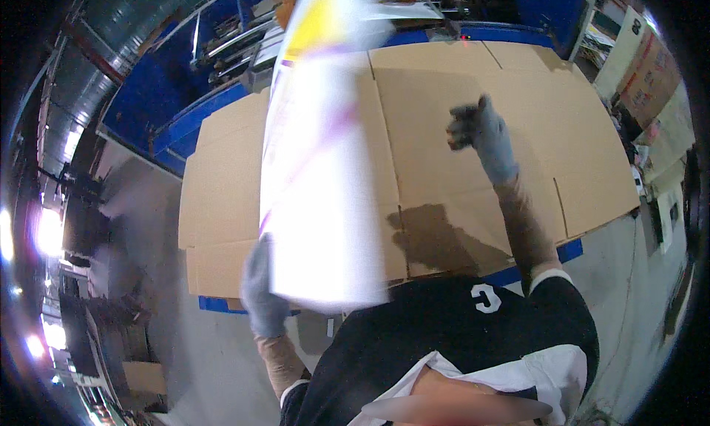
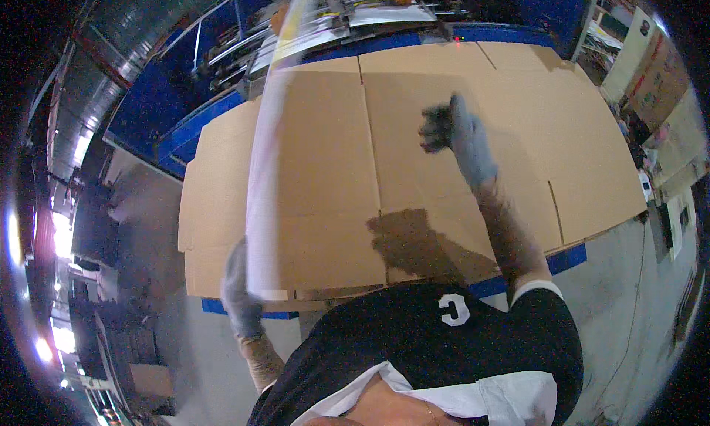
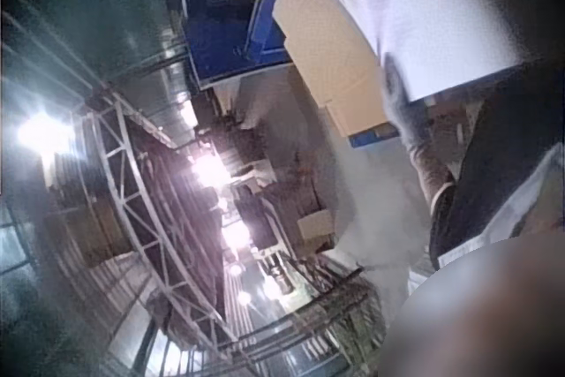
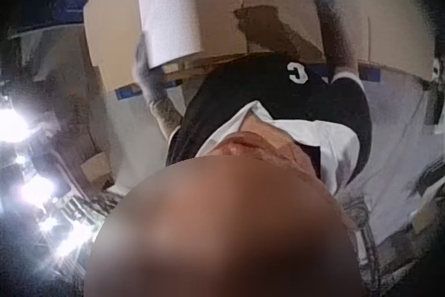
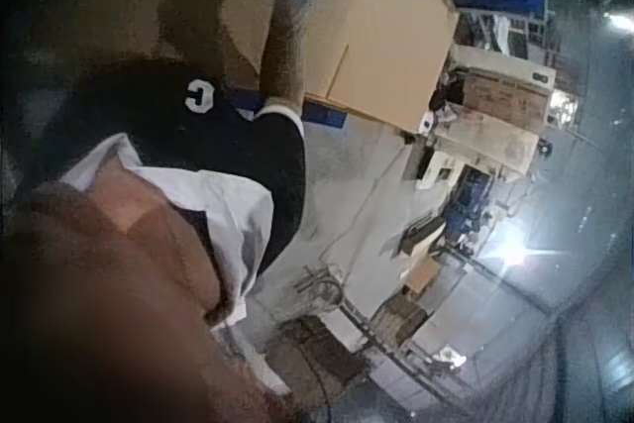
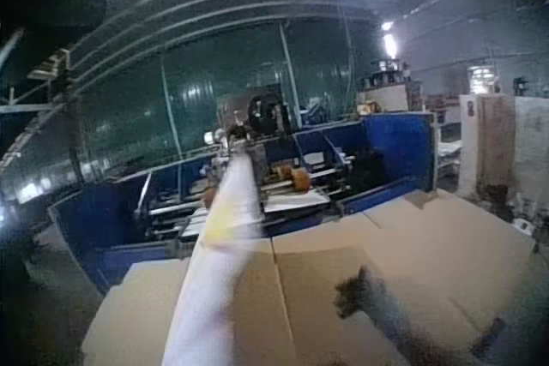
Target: The person repeatedly picks up flat cardboard sheets and branded inserts, aligns them on a blue work surface, and stacks the assembled units. The person occasionally walks to a nearby conveyor to retrieve more inserts and returns to continue stacking.
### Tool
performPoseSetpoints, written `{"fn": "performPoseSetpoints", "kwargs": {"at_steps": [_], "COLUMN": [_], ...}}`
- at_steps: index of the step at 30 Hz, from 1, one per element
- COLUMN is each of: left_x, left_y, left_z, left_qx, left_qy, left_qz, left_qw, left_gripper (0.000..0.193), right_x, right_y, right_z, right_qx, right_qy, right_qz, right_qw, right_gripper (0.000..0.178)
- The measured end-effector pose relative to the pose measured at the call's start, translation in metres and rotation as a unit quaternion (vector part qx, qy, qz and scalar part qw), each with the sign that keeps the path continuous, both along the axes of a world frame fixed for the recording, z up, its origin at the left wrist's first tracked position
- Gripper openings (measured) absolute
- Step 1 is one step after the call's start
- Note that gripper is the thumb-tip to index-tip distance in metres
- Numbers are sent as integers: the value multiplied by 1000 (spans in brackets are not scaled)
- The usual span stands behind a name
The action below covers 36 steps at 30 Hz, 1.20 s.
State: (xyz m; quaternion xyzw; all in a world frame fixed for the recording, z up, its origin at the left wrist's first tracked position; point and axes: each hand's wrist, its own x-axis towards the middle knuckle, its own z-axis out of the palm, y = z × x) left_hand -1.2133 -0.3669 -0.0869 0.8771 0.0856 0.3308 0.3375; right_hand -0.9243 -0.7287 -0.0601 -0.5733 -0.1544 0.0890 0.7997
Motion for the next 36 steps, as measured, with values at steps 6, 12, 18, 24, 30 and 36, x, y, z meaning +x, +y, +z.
{"fn": "performPoseSetpoints", "kwargs": {"at_steps": [6, 12, 18, 24, 30, 36], "left_x": [41, 45, 60, 64, 76, 34], "left_y": [-39, -80, -85, 12, 83, 90], "left_z": [-15, -3, 31, 83, 77, 32], "left_qx": [194, 179, 241, 250, 382, 387], "left_qy": [118, 31, -1, -144, -152, -33], "left_qz": [-100, -82, -79, 109, 71, 96], "left_qw": [969, 980, 967, 951, 909, 917], "left_gripper": [54, 48, 35, 22, 22, 32], "right_x": [56, 57, 39, -32, -163, -167], "right_y": [31, 58, 30, -196, -295, -243], "right_z": [80, 39, -7, -102, -122, -92], "right_qx": [-242, 54, 217, -509, 43, 79], "right_qy": [-8, 60, 106, -190, 28, 10], "right_qz": [60, 65, 192, -501, -552, -539], "right_qw": [968, 995, 951, 674, 832, 838], "right_gripper": [57, 40, 35, 32, 43, 41]}}
